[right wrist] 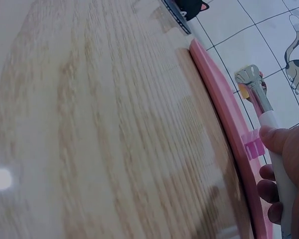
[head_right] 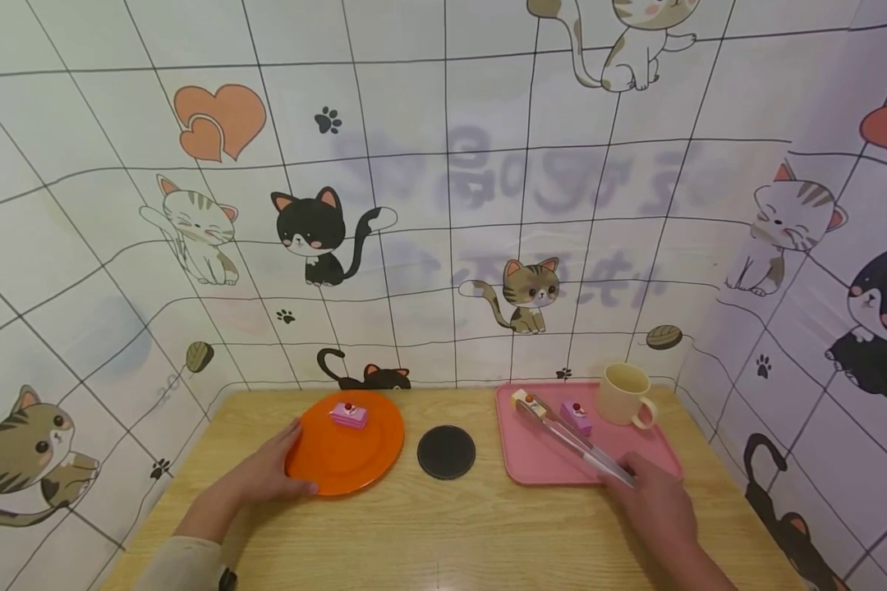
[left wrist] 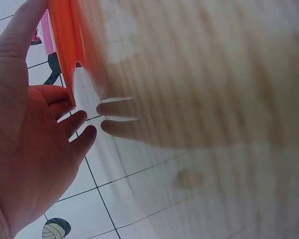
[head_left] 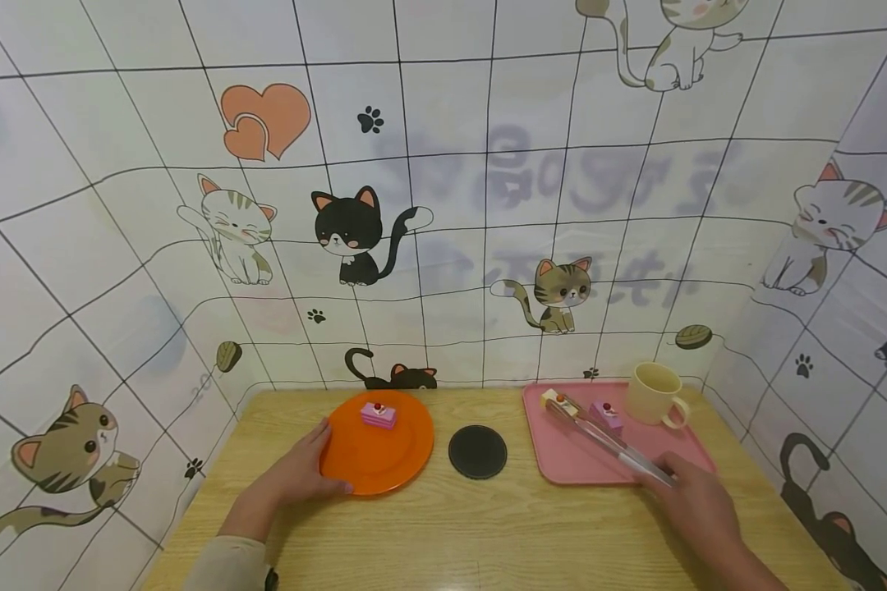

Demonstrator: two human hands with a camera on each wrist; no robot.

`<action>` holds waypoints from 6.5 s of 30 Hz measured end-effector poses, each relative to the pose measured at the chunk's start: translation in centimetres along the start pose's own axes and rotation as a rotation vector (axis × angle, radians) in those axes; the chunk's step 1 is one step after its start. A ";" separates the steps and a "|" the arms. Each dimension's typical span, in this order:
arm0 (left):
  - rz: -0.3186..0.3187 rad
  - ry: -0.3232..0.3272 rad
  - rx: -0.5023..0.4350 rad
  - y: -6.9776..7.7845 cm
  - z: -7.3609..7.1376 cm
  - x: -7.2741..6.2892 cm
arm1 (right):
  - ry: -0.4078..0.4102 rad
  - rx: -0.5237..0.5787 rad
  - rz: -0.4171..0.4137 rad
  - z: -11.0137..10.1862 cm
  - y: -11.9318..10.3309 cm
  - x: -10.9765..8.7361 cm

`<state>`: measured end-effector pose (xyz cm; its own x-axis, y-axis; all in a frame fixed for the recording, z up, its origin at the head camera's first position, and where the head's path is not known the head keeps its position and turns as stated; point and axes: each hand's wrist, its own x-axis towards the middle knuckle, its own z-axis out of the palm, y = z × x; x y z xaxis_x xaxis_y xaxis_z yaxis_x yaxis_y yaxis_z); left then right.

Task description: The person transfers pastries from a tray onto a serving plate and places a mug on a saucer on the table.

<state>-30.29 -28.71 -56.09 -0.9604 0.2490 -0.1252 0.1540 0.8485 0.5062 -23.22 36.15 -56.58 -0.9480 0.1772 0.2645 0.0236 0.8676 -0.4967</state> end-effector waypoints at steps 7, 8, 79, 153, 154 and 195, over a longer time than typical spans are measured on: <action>-0.002 0.001 -0.010 -0.1 0.0 0.0 | 0.027 0.005 -0.035 0.5 -0.7 0.2; -0.002 0.001 -0.009 -0.1 0.0 0.0 | 0.023 0.004 -0.036 0.5 -0.8 0.2; 0.010 0.016 -0.002 -0.4 0.3 0.1 | -0.150 0.063 -0.102 3.8 -8.0 1.0; 0.008 0.018 -0.006 -0.3 0.3 0.0 | -0.152 0.118 -0.345 9.7 -16.7 2.2; 0.006 0.017 -0.008 -0.3 0.3 0.0 | -0.154 0.112 -0.348 9.8 -16.8 2.3; 0.019 0.027 -0.004 -0.2 0.3 0.1 | -0.230 0.118 -0.486 13.5 -23.3 2.4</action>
<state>-30.38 -28.70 -56.49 -0.9631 0.2526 -0.0927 0.1716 0.8417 0.5119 -30.38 10.04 -55.53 -0.8860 -0.3486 0.3058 -0.4576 0.7640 -0.4549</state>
